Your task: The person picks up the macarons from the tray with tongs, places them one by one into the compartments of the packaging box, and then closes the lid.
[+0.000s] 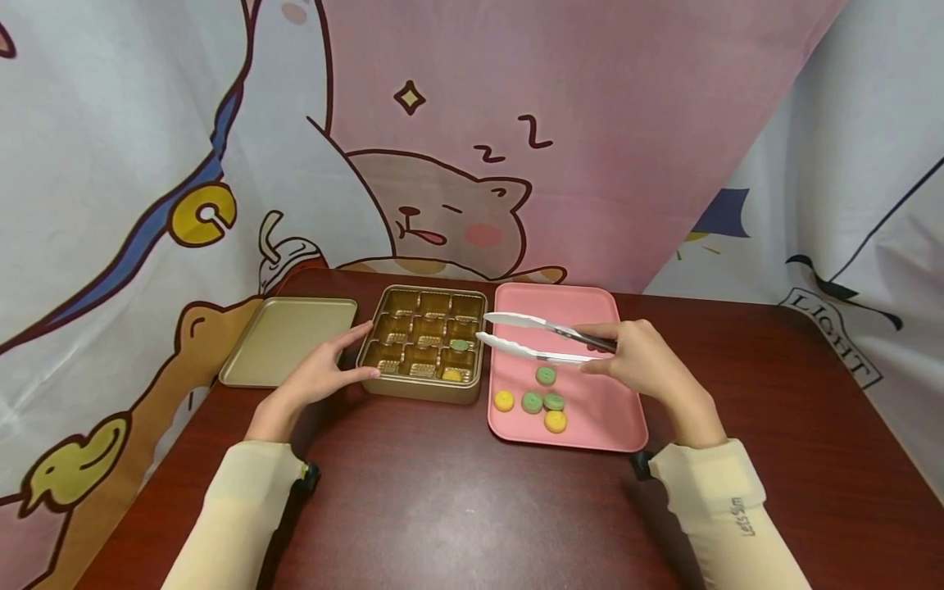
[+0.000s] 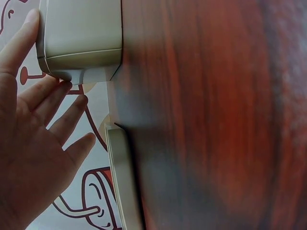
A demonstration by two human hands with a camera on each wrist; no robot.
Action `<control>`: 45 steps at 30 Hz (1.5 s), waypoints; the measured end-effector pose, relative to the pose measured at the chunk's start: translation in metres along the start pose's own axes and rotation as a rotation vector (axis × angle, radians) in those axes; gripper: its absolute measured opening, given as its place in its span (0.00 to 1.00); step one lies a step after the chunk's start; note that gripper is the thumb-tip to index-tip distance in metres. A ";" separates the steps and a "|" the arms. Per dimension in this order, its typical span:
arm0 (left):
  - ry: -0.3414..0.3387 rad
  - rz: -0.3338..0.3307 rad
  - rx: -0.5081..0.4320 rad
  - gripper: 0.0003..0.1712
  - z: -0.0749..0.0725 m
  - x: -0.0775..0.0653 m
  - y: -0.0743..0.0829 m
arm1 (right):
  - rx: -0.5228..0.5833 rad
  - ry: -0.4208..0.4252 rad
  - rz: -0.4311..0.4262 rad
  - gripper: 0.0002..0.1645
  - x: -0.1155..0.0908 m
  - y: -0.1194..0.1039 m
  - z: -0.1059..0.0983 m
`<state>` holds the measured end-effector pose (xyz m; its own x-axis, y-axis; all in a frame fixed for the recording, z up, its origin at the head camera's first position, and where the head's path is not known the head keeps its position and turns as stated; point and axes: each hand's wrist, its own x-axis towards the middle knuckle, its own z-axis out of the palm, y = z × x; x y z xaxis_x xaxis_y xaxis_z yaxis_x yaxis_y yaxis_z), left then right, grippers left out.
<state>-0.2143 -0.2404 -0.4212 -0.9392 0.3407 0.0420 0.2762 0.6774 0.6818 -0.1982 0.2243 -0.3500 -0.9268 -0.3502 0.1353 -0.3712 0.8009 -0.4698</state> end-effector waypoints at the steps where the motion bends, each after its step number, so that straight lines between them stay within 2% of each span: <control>1: -0.001 -0.001 -0.001 0.50 0.000 0.000 0.000 | -0.002 0.003 -0.002 0.32 -0.001 0.001 -0.001; 20: -0.003 -0.015 0.001 0.50 0.000 0.001 -0.001 | 0.005 -0.010 0.081 0.34 -0.016 0.014 -0.006; 35: -0.005 -0.020 -0.009 0.50 0.000 0.001 0.000 | -0.020 0.019 0.059 0.33 -0.033 0.027 -0.010; 45: -0.008 -0.022 -0.002 0.50 0.001 0.000 0.000 | -0.024 -0.003 0.084 0.34 -0.045 0.035 -0.009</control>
<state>-0.2147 -0.2401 -0.4220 -0.9433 0.3312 0.0211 0.2552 0.6832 0.6841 -0.1700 0.2721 -0.3647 -0.9546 -0.2828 0.0935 -0.2934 0.8387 -0.4587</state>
